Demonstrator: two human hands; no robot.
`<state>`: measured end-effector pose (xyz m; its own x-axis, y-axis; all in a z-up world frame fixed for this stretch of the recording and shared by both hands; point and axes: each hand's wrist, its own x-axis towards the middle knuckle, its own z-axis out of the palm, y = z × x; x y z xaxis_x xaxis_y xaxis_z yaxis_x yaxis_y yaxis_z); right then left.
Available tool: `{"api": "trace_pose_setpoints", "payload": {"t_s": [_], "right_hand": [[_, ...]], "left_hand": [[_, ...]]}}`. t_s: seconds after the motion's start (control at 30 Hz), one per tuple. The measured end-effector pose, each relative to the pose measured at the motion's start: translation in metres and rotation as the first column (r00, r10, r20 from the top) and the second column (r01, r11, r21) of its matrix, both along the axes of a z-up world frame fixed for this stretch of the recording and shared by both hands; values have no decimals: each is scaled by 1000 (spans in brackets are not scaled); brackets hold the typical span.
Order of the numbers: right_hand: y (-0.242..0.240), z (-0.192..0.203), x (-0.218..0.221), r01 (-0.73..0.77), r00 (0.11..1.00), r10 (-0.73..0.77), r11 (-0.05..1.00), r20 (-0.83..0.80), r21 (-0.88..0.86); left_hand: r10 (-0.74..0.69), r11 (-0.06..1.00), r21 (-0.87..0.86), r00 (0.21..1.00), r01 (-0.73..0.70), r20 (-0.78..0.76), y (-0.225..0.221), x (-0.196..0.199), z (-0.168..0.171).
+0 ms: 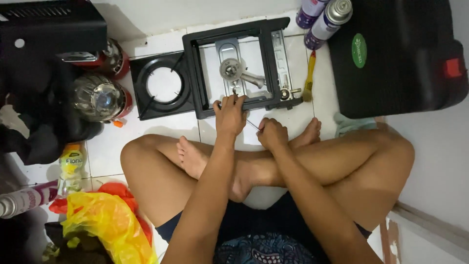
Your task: Disassembling a portable gas stove by removing screws and structural metal components using a screwdriver.
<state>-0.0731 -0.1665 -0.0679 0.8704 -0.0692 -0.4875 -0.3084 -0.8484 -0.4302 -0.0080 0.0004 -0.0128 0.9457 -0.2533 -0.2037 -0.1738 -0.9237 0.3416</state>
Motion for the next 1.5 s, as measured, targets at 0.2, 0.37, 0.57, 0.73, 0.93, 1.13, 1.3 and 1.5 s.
{"api": "trace_pose_setpoints", "payload": {"t_s": [0.2, 0.37, 0.57, 0.73, 0.93, 1.13, 1.3, 1.5], "right_hand": [[-4, 3, -4, 45, 998, -45, 999, -49, -3], [-4, 26, -3, -5, 998, 7, 1000, -67, 24], [-5, 84, -3, -102, 995, 101, 995, -22, -9], [-1, 82, -2, -151, 981, 151, 988, -121, 14], [8, 72, -2, -241, 954, 248, 969, -168, 60], [11, 66, -9, -351, 917, 357, 934, -179, 67], [9, 39, -8, -430, 899, 424, 902, -110, -38], [8, 37, 0, -376, 926, 374, 926, -41, -40]], "left_hand": [[-1, 999, -44, 1000, 1, 6, 0, 0, -1], [1, 998, -68, 999, -4, -33, 2, 1, 11], [22, 988, -154, 997, -34, -74, 7, 3, 11], [83, 953, -288, 996, -90, -39, 11, 2, -1], [263, 663, -720, 964, -205, -33, 23, 3, 11], [439, 449, -849, 896, -278, -61, 25, 0, 15], [465, 453, -844, 884, -287, -51, 22, -3, 17], [582, 286, -872, 796, -396, -170, 21, -6, 28]]}}
